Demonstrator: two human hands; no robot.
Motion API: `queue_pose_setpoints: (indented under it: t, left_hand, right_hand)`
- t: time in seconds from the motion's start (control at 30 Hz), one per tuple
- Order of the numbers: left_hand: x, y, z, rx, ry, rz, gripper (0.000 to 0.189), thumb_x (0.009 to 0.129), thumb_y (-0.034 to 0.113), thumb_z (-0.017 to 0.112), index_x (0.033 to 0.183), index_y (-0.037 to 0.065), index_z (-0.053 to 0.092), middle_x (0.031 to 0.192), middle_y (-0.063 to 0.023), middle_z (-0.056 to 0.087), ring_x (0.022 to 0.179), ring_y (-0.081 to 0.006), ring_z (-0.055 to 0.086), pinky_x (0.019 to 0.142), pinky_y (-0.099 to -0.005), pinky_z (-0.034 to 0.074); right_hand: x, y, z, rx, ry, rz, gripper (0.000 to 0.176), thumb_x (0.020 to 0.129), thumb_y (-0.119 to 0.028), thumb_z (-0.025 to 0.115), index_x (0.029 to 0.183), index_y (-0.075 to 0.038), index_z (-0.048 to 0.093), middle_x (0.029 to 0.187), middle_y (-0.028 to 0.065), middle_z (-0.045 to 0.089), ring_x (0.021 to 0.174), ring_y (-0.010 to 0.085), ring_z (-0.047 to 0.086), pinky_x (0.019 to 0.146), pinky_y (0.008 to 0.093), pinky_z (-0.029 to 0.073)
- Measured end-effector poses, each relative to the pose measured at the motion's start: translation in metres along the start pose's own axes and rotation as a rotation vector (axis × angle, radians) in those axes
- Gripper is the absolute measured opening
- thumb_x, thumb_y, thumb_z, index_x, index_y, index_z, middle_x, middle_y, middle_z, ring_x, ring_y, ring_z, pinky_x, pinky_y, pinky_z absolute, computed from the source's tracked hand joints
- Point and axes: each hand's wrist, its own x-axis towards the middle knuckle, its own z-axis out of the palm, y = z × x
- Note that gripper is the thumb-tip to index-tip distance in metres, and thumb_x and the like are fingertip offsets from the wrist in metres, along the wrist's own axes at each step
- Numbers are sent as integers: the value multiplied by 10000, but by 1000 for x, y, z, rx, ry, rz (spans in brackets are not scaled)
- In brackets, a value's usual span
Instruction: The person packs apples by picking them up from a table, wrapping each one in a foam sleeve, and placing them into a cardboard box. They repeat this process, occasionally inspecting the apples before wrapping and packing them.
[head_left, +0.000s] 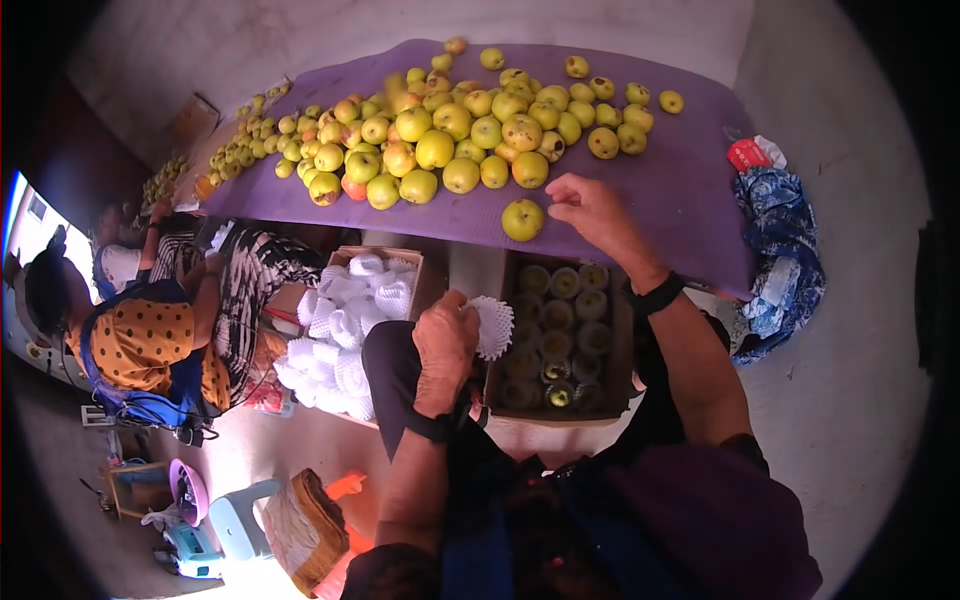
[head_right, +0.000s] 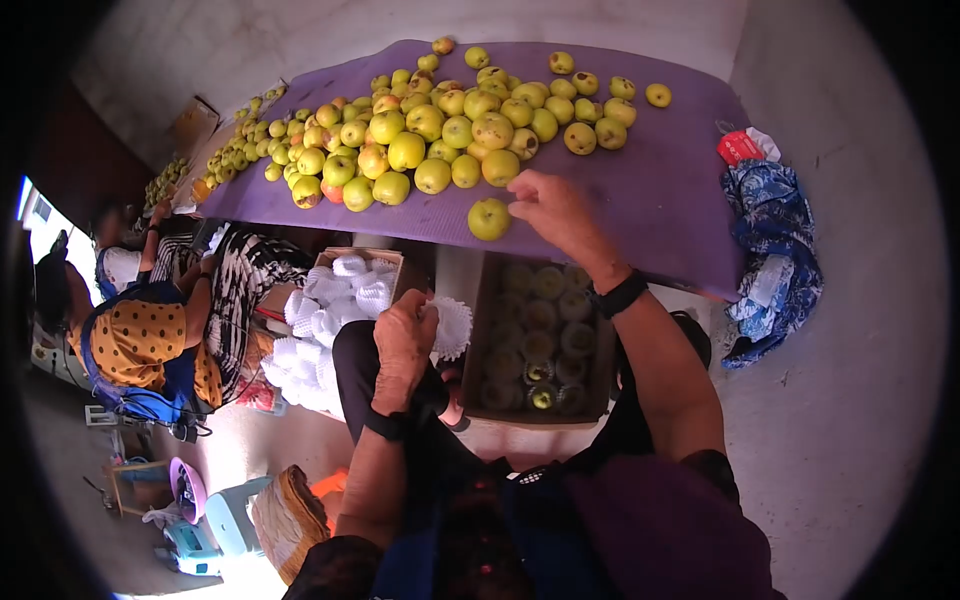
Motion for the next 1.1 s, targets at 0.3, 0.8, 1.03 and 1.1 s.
queue_pose_setpoints:
  t: [0.3,0.8,1.03,1.1]
  left_hand:
    - [11,11,-13,-84,167,41,177,796,186,637,950,99,630,773,-171,666,755,-374,654,663,-452,510]
    - [31,-5,-25,-60,241,-38,200,796,205,633,926,55,647,763,-198,669,744,-376,661,682,-433,522]
    - [48,1,-9,-45,206,-42,204,785,209,637,909,47,635,774,-201,664,782,-392,650,711,-454,510]
    - [49,7,-6,-21,170,-68,205,778,213,643,905,52,633,786,-201,665,799,-394,647,720,-459,506]
  right_hand:
    - [-9,11,48,-331,-107,-178,671,741,-131,720,1337,-68,418,1353,178,447,1259,346,419,1045,422,360]
    - [-1,-18,39,106,-97,-27,626,694,-89,744,1247,-46,452,1127,118,534,1087,232,539,907,340,453]
    - [-13,-39,33,683,-382,69,622,736,-137,725,1268,23,444,1160,136,563,1065,215,564,893,330,472]
    - [-15,-38,30,740,-408,103,596,763,-140,698,1278,18,441,1155,131,566,1060,214,570,860,336,492]
